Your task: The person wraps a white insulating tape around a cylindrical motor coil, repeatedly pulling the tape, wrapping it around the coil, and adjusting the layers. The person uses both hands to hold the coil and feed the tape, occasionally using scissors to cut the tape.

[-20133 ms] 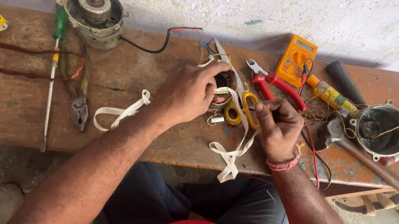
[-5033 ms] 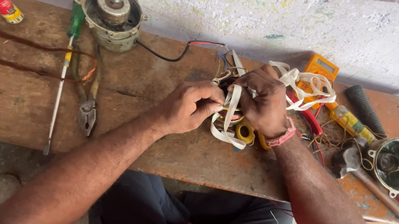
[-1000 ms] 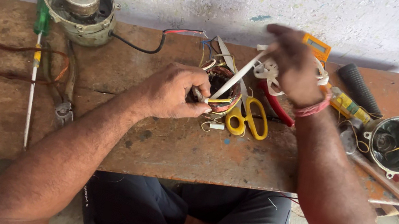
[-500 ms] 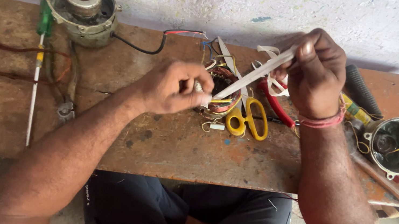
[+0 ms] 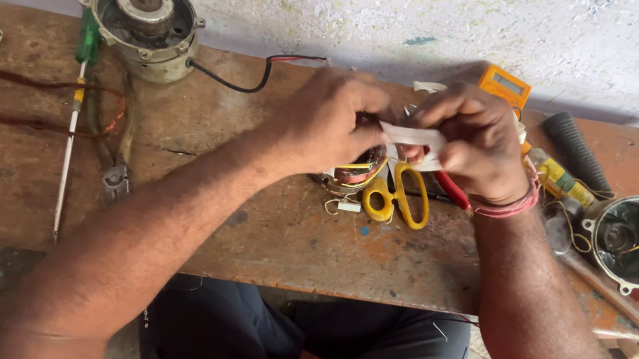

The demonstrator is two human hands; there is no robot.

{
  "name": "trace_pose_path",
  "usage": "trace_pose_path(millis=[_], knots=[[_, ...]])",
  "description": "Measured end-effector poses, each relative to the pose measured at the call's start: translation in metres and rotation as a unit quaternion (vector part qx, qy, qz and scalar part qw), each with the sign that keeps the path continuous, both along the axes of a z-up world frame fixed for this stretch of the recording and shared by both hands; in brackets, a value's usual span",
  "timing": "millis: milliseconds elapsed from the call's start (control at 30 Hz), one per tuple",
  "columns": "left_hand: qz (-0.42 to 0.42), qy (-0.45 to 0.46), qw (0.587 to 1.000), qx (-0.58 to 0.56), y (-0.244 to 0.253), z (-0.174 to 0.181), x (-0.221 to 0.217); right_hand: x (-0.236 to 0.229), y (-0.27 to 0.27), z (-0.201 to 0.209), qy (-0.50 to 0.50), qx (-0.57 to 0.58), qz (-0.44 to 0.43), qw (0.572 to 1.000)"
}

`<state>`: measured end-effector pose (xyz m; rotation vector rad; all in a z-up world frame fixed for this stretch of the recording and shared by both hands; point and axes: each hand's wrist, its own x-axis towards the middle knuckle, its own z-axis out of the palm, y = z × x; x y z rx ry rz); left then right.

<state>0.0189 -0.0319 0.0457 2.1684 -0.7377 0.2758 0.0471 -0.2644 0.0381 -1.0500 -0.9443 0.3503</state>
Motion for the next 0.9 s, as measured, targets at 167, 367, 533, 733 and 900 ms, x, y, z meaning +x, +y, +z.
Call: trace_pose_path(millis=[167,367,533,733,900], knots=[[0.048,-0.052,0.997,-0.01,0.004,0.013,-0.005,-0.006,0.004,0.0,-0.087,-0.256,-0.14,0.953],[-0.005,-0.096,0.995,-0.013,-0.003,0.012,-0.021,-0.01,0.02,-0.014,-0.213,-0.292,-0.141,0.922],[-0.026,-0.142,0.984,-0.101,0.009,-0.011,-0.03,-0.005,0.023,-0.02,-0.233,-0.264,-0.182,0.918],[-0.052,-0.155,0.986,-0.044,0.041,-0.042,-0.051,0.0,0.032,-0.021,-0.294,-0.227,-0.262,0.891],[-0.022,-0.035,0.999,-0.027,0.042,-0.057,-0.056,-0.002,0.038,-0.027,-0.21,-0.267,-0.265,0.902]])
